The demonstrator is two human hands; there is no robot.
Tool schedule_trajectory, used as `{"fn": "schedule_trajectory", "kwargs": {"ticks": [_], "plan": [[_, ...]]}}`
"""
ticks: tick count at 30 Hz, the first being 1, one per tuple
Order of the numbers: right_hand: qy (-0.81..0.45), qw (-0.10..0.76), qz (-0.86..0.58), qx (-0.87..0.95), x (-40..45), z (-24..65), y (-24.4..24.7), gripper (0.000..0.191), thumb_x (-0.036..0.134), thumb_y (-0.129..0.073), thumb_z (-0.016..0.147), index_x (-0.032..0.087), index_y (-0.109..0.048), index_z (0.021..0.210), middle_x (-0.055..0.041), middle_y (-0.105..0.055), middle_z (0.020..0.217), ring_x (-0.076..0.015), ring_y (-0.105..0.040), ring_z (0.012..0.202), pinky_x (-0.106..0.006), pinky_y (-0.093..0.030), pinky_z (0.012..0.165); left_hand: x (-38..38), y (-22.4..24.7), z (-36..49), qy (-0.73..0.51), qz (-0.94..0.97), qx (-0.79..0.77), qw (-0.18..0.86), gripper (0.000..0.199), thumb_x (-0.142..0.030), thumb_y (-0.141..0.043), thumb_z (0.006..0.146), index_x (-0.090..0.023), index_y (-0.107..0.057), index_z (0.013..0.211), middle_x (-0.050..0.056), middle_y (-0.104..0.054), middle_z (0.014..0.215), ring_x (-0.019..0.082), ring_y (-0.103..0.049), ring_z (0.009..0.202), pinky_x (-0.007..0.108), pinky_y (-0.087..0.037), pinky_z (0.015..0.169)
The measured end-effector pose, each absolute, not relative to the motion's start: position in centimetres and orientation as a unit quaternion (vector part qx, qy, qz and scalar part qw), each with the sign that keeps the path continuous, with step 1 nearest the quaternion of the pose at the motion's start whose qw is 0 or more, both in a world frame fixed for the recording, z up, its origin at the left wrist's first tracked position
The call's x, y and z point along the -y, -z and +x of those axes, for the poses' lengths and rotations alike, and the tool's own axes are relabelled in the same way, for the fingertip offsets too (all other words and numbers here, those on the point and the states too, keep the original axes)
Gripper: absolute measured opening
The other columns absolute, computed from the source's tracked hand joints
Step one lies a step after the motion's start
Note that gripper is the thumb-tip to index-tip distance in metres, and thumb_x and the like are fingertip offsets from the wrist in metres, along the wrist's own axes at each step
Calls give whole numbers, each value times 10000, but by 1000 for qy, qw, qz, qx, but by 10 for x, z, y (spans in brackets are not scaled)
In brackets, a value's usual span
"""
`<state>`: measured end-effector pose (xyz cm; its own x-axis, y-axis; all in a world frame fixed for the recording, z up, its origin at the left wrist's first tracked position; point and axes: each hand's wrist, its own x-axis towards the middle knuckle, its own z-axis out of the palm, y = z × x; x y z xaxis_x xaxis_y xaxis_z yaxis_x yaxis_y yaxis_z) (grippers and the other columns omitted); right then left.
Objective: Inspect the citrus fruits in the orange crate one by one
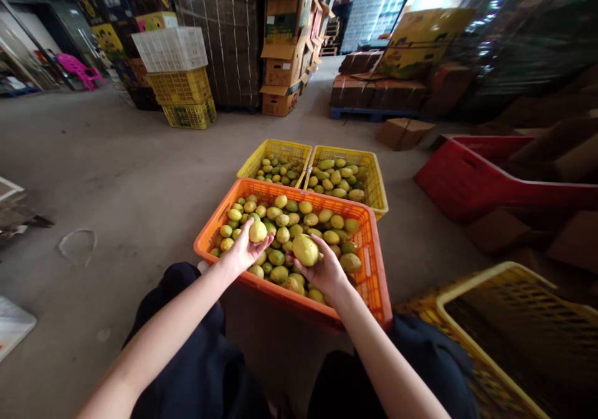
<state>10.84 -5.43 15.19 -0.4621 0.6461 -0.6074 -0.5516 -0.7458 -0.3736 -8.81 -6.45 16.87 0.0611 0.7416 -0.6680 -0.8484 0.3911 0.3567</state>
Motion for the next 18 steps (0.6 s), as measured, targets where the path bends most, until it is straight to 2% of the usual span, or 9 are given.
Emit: {"fn": "schedule_trajectory", "kwargs": {"ticks": [4,6,8,9,13,15,18], "plan": [[-856,351,-378,44,52,108,-146,265,400,-513,906,155,-597,965,-92,-721,696,-204,-712,619,-270,-585,484,67,-164,-90,-510,-69,-433,740,365,-432,-604,876,-88,-605,998,134,-677,829,155,-668,611,201,-567,489],[-851,352,-382,75,53,106,-145,247,391,-549,888,159,-593,960,-78,-712,693,-198,-697,602,-279,-584,487,70,-164,-86,-504,-30,-452,735,294,-392,-615,877,-104,-610,936,102,-667,796,137,-652,603,183,-552,482],[-816,387,-399,158,56,104,-145,202,338,-648,824,188,-597,949,-42,-709,739,-179,-681,627,-271,-580,509,74,-166,-81,-531,48,-465,707,154,-281,-664,848,-141,-611,881,48,-656,778,113,-638,623,167,-549,527],[-779,419,-412,219,58,104,-144,228,292,-711,767,210,-601,950,-19,-707,778,-168,-673,664,-260,-577,539,76,-167,-78,-556,95,-467,681,117,-205,-700,810,-159,-612,872,21,-651,783,103,-634,644,165,-551,571],[-575,530,-440,443,66,104,-143,527,98,-848,516,269,-630,965,39,-677,924,-149,-621,843,-226,-537,711,83,-171,-68,-630,223,-462,583,450,48,-787,576,-211,-643,914,-24,-654,879,82,-635,771,130,-517,723],[-521,553,-428,489,68,105,-144,551,65,-846,487,266,-644,959,35,-667,978,-163,-599,932,-245,-510,808,85,-174,-66,-632,244,-452,580,460,39,-798,554,-210,-660,914,-4,-666,940,95,-640,852,111,-499,738],[-508,570,-414,496,70,106,-149,532,43,-833,499,249,-654,956,9,-668,1028,-188,-578,1031,-280,-467,918,86,-180,-65,-629,259,-429,593,362,-55,-808,601,-205,-668,900,36,-671,1017,144,-638,968,140,-514,763]]}}
